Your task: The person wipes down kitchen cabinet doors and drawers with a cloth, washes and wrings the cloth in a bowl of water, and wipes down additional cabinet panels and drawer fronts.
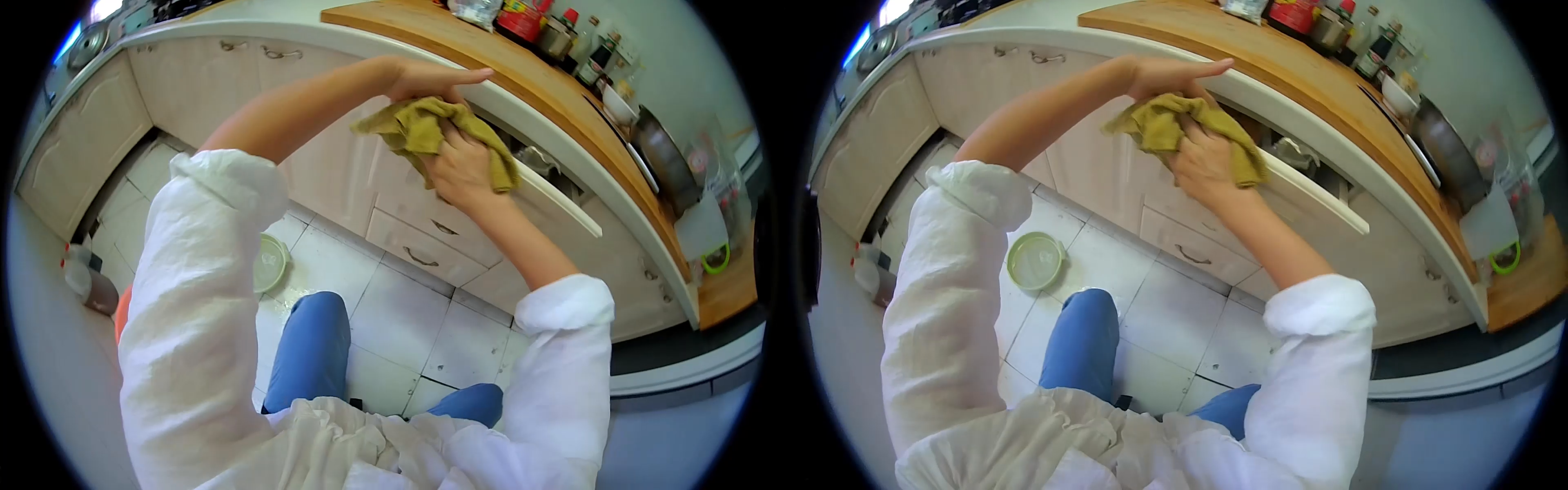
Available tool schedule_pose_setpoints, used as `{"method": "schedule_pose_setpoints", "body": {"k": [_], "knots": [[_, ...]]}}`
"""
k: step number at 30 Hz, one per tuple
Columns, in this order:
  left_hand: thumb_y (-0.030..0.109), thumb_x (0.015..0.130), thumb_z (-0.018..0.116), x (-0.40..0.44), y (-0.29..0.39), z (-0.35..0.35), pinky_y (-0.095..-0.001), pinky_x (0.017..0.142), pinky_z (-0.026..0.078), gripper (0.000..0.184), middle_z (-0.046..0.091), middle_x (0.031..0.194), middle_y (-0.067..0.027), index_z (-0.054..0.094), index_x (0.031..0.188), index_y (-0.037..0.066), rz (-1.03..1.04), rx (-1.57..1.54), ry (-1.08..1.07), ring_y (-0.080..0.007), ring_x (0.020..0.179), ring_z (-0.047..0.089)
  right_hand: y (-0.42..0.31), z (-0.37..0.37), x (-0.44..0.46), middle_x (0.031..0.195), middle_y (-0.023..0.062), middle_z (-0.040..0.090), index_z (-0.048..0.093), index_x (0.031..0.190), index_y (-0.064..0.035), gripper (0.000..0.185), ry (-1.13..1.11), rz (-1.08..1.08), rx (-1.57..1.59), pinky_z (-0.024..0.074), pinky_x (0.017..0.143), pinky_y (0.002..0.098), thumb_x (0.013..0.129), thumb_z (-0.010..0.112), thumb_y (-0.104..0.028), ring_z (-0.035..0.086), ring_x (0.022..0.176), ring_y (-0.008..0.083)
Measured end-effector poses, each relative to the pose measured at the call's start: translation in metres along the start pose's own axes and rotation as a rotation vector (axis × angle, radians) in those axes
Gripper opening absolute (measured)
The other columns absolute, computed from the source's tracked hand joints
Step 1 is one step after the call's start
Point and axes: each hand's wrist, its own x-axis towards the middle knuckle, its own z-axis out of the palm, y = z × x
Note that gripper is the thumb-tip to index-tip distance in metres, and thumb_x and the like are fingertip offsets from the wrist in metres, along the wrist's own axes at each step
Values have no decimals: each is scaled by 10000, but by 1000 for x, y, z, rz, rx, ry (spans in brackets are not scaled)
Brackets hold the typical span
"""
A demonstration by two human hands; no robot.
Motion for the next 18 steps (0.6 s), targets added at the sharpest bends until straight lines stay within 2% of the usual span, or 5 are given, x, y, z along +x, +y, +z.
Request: {"method": "schedule_pose_setpoints", "body": {"k": [3, 8, 13, 16, 18], "knots": [[832, 781, 212, 0, -6, -9, -291, 1038, 329, 1070, 529, 1288, -153, 392, 1357, -52, 106, 25, -153, -190, 1192, 487, 19, -35, -19, 1147, 174, 576, 565, 1101, -34, 332, -284, -19, -14, 454, 869, 398, 816, 572, -205, 560, 1023, 300], [820, 791, 216, 9, -13, -22, -318, 1045, 327, 1054, 443, 1370, -183, 371, 1373, -45, 284, 152, -255, -227, 1263, 429, 11, -38, -4, 1135, 129, 587, 582, 1110, -63, 324, -230, -149, -84, 429, 897, 394, 818, 562, -201, 532, 1074, 283], [793, 790, 337, -2, -12, -21, -344, 1033, 378, 1019, 417, 1373, -233, 377, 1365, -49, 105, -160, -407, -247, 1204, 491, -20, 13, 36, 1095, 80, 583, 602, 1068, -68, 285, -208, -259, -149, 426, 879, 406, 815, 562, -193, 518, 1055, 294], [785, 800, 334, 1, -11, -26, -322, 1017, 386, 1005, 440, 1367, -203, 385, 1362, -46, 77, -60, -438, -227, 1187, 504, -37, 29, 37, 1032, 81, 580, 604, 1048, -60, 262, -157, -250, -122, 425, 868, 419, 819, 557, -179, 513, 1019, 311], [773, 812, 331, 1, -12, -24, -305, 1004, 391, 987, 455, 1363, -178, 387, 1363, -44, 123, 56, -399, -209, 1179, 509, -49, 69, 24, 967, 87, 578, 603, 1001, -68, 210, -345, -96, 194, 429, 852, 423, 825, 533, -158, 518, 961, 324]]}}
